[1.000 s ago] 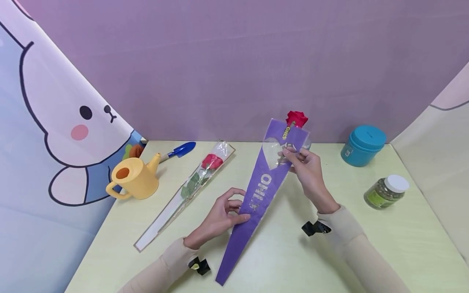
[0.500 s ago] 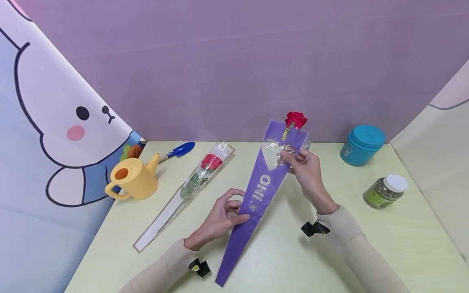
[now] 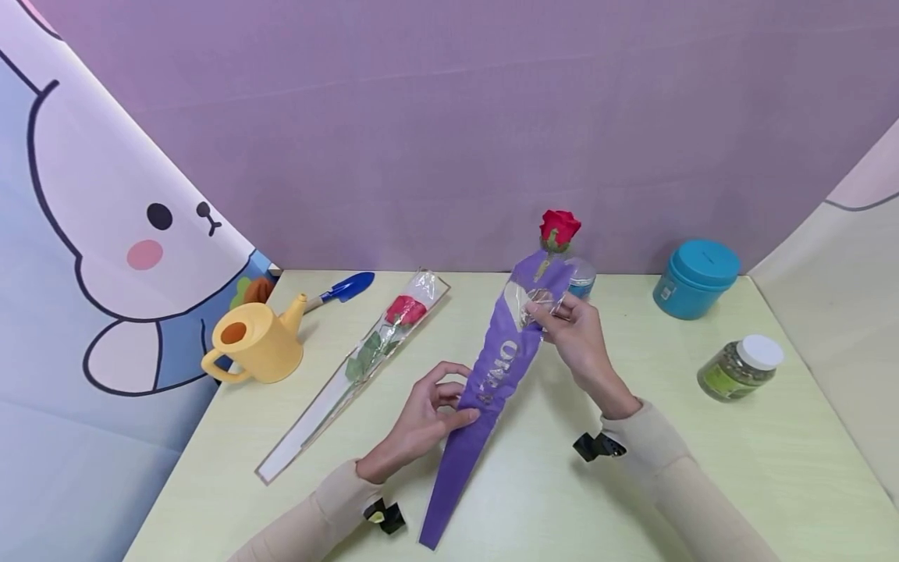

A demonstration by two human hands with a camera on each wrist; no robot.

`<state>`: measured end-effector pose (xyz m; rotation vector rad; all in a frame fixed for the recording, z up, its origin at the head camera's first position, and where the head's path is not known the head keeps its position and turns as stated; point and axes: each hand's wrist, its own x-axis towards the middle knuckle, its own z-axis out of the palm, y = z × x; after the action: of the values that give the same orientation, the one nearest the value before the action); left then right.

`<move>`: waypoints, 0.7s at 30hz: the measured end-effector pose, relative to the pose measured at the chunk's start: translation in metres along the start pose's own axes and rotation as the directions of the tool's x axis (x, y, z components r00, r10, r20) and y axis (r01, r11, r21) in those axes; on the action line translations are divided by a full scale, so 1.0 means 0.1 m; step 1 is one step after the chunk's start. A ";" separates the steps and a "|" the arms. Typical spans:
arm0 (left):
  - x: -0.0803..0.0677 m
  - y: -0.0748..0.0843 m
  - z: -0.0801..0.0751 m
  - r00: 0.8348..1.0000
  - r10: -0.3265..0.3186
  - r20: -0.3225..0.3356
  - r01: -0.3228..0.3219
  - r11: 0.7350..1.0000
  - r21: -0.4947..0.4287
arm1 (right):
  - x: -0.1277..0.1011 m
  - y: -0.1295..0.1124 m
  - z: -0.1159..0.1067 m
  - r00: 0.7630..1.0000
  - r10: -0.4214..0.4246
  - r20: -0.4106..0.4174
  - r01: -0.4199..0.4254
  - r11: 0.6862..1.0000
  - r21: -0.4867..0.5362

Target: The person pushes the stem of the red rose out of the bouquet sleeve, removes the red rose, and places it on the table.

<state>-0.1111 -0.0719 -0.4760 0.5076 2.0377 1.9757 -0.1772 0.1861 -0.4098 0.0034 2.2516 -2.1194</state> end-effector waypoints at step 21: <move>-0.01 0.02 -0.02 0.998 0.010 -0.058 -0.007 0.999 0.037 | -0.05 0.13 0.19 0.997 0.010 0.075 -0.008 0.999 -0.032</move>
<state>-0.1109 -0.0742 -0.4741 0.4728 2.1135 1.9833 -0.1716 0.1681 -0.4232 -0.0662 2.2384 -2.0427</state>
